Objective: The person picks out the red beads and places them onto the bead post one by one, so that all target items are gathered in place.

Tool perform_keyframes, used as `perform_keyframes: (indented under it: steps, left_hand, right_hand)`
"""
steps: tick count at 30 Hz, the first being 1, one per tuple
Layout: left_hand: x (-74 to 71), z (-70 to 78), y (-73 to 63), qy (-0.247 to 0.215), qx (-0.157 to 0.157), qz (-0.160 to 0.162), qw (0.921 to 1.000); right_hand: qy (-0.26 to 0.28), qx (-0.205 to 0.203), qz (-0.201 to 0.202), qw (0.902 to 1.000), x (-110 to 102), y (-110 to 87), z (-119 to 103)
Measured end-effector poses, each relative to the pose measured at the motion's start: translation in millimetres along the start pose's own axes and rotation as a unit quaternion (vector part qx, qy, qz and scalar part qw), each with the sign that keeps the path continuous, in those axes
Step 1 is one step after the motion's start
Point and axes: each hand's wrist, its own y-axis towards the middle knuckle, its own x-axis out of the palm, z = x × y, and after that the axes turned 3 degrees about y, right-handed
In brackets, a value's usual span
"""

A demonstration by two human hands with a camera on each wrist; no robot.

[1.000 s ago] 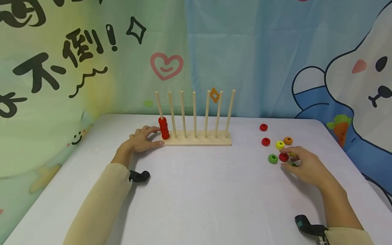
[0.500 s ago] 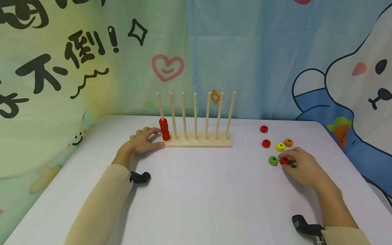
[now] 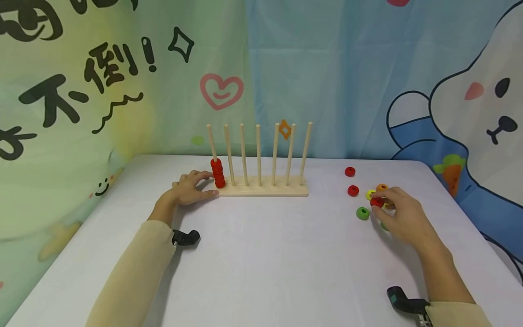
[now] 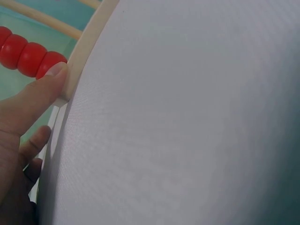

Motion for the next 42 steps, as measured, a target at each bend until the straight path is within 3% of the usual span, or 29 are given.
perform_keyframes:
  steps: [8,19,27,37,42]
  left_hand:
    - [2.5,-2.2,0.6,-0.001,0.0,0.001,1.0]
    - [4.3,-3.7,4.4,-0.008,0.001,0.002,1.0]
    - [4.7,-4.6,4.8,-0.007,-0.003,0.004,1.0]
    - [1.5,-4.7,3.9,-0.002,0.003,0.006,1.0]
    - [0.6,-3.8,3.9,-0.002,0.004,0.007,1.0]
  right_hand:
    - [0.028,-0.042,0.053,0.9974,4,2.5,-9]
    - [0.041,-0.067,0.075,0.9941,6,6.1,-19]
    - [0.062,-0.051,0.057,0.9951,9,11.5,-28]
    - [0.089,-0.117,0.049,0.9879,19,24.4,-46]
    - [0.11,-0.119,0.057,0.9851,24,32.1,-54]
